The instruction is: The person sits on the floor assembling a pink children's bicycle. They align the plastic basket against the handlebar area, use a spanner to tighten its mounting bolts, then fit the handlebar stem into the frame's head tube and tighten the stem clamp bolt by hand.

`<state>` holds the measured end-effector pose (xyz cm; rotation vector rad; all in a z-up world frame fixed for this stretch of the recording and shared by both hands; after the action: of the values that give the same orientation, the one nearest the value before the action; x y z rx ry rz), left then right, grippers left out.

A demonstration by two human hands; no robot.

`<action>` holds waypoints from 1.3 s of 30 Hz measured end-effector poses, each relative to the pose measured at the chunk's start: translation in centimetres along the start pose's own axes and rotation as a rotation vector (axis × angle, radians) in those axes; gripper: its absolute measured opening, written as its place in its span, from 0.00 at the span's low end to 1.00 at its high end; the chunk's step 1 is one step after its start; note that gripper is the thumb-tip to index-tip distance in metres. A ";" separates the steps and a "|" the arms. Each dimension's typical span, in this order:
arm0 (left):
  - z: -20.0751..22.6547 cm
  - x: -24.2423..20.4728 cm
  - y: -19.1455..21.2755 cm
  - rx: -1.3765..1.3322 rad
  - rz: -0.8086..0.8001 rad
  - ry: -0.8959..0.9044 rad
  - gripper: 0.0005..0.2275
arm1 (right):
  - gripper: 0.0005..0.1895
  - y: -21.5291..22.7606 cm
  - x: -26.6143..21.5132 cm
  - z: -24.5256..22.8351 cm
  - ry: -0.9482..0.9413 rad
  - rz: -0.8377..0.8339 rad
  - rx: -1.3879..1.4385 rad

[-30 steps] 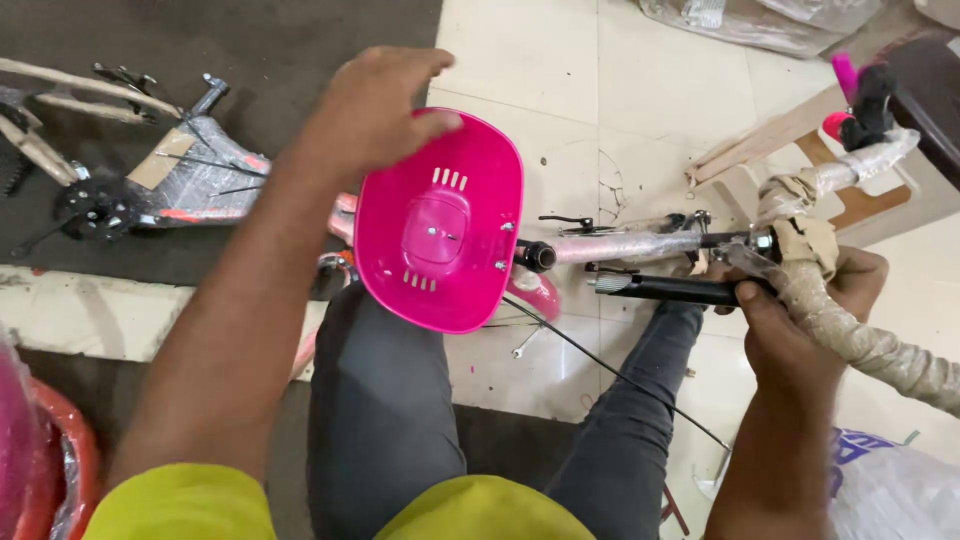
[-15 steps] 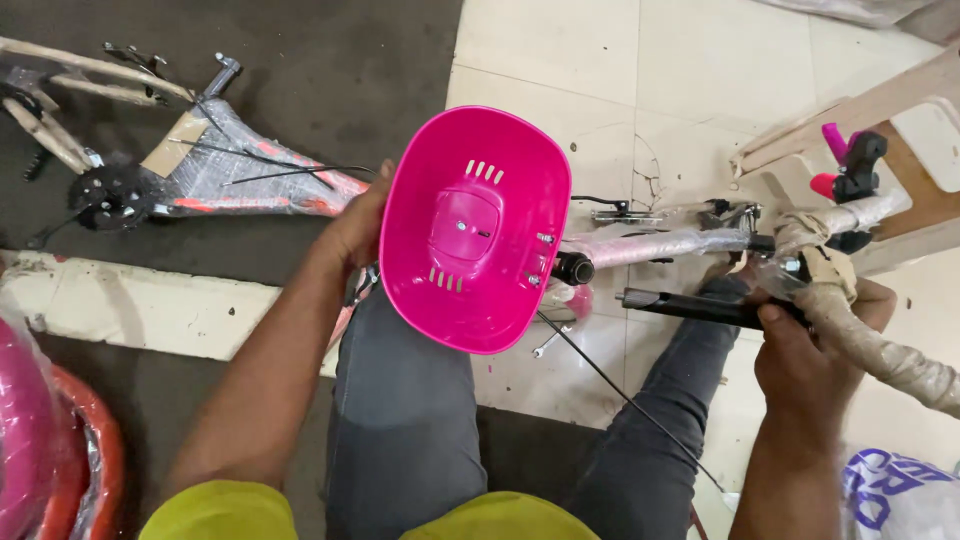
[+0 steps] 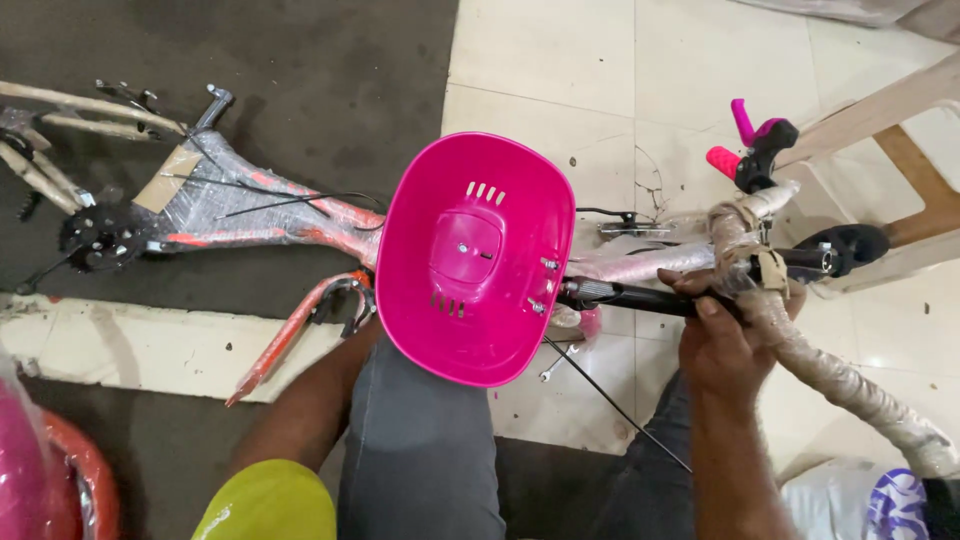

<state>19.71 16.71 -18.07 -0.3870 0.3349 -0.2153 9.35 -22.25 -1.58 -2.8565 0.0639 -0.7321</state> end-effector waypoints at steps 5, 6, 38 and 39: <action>-1.6 1.6 1.5 0.015 0.019 -0.034 0.30 | 0.18 -1.5 1.1 2.0 -0.068 0.040 0.110; -1.9 1.7 2.2 0.024 0.030 -0.040 0.30 | 0.16 -1.3 1.0 3.2 -0.127 0.090 0.191; -1.6 -8.9 3.9 0.409 0.262 -0.102 0.20 | 0.09 -12.2 9.2 7.2 -0.464 0.154 0.181; -1.4 -9.2 3.9 0.419 0.266 -0.111 0.20 | 0.09 -12.4 9.4 7.2 -0.467 0.151 0.200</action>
<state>11.29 22.24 -18.30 0.0610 0.2213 -0.0004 20.99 -9.71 -0.94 -2.7129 0.1286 -0.0310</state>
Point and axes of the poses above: each hand's wrist, its own x-axis towards the middle knuckle, its own y-axis out of the back of the hand, z = x × y, the point moved 6 cm from there along x, towards the middle knuckle, and after that the axes turned 3 degrees about -x, right-handed, at the moved point
